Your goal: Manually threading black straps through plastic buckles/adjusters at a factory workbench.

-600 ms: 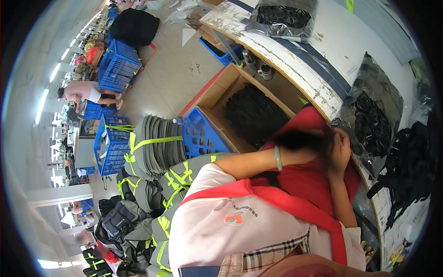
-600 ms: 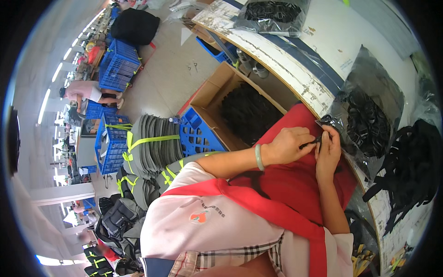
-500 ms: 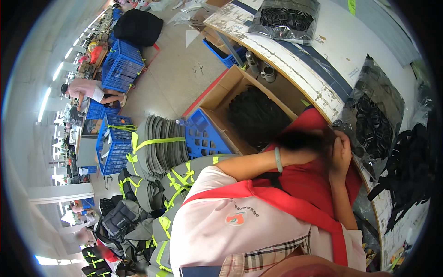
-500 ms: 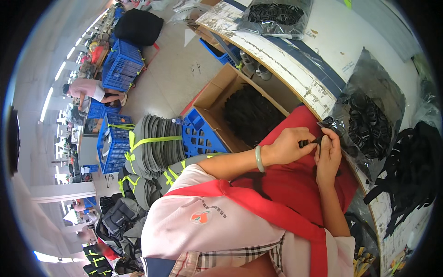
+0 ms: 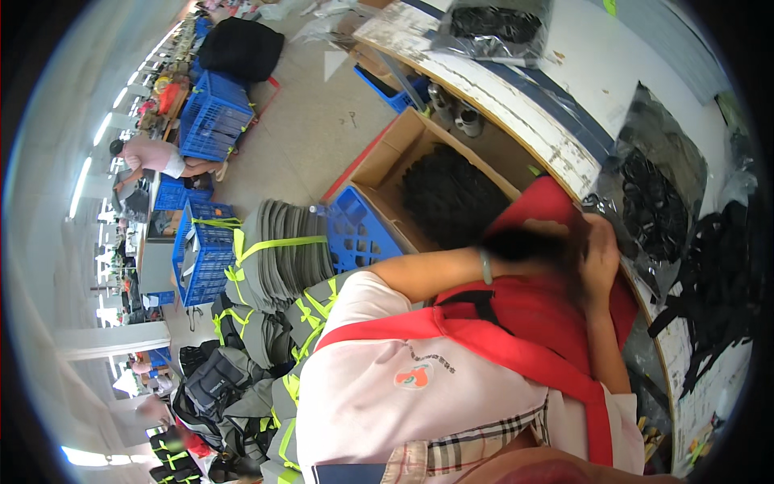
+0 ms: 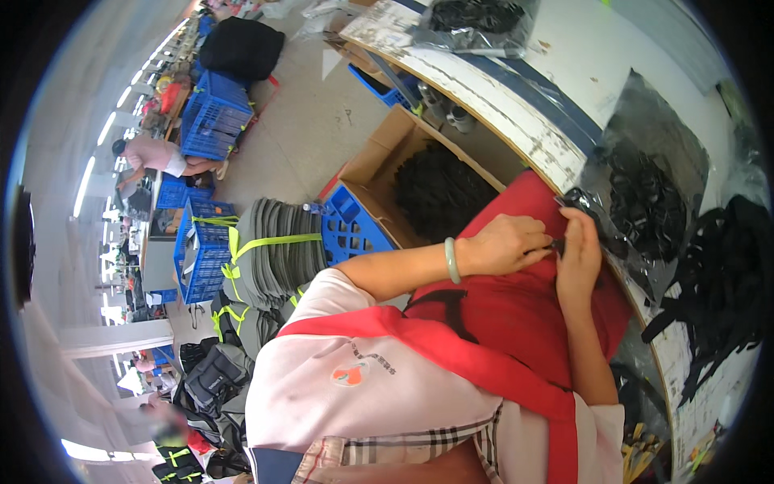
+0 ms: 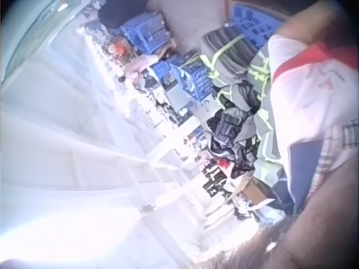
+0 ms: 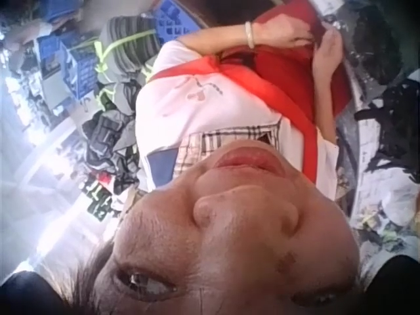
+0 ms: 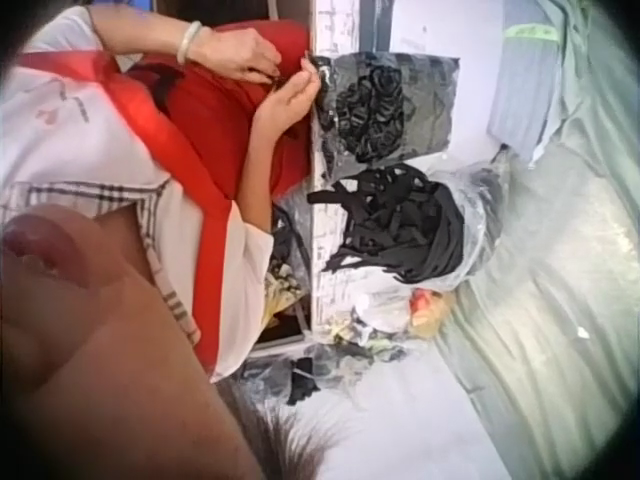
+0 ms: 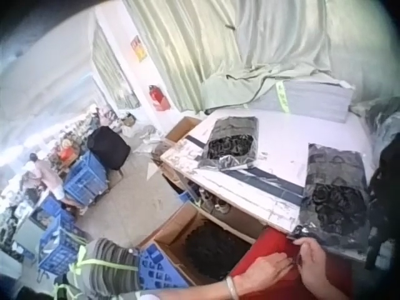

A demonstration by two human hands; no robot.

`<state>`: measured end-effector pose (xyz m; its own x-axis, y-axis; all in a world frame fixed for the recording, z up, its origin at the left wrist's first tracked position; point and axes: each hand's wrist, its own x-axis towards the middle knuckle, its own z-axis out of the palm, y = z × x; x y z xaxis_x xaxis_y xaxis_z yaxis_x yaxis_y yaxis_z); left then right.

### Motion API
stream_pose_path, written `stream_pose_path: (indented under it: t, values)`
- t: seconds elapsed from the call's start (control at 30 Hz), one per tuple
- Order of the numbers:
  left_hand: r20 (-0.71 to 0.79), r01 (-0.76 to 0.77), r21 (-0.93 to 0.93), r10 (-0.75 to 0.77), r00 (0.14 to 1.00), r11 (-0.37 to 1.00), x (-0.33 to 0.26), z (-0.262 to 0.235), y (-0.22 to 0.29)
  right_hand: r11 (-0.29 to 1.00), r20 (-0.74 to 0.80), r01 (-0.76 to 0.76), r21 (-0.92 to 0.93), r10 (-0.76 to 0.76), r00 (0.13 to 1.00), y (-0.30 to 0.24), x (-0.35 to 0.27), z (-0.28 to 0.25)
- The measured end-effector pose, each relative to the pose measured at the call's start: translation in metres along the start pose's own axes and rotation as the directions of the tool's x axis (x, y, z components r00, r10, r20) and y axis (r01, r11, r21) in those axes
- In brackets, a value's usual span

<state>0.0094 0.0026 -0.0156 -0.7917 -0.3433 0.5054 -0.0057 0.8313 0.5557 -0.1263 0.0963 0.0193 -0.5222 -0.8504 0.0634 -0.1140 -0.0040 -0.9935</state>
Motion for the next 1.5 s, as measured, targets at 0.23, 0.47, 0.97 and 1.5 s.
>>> stream_pose_path:
  t: [0.23,0.47,0.97,1.5]
  values:
    - [0.056,0.497,-0.648,-0.614,0.787,0.577,0.019,-0.015,0.001,0.898,0.188,-0.307,0.316,0.258,0.948,-0.001,0.020,-0.002]
    - [0.137,0.573,-0.747,-0.764,0.631,0.338,0.025,-0.048,-0.015,0.810,0.614,-0.584,0.056,0.433,0.659,0.036,-0.043,-0.027]
    - [-0.162,0.321,-0.837,-0.761,0.628,0.443,0.083,-0.222,-0.089,0.875,0.718,-0.470,-0.116,0.401,0.568,-0.020,-0.030,-0.047]
    - [-0.023,0.496,-0.730,-0.741,0.671,0.471,0.027,-0.054,0.006,0.870,0.401,-0.444,0.215,0.336,0.852,-0.063,0.030,0.006]
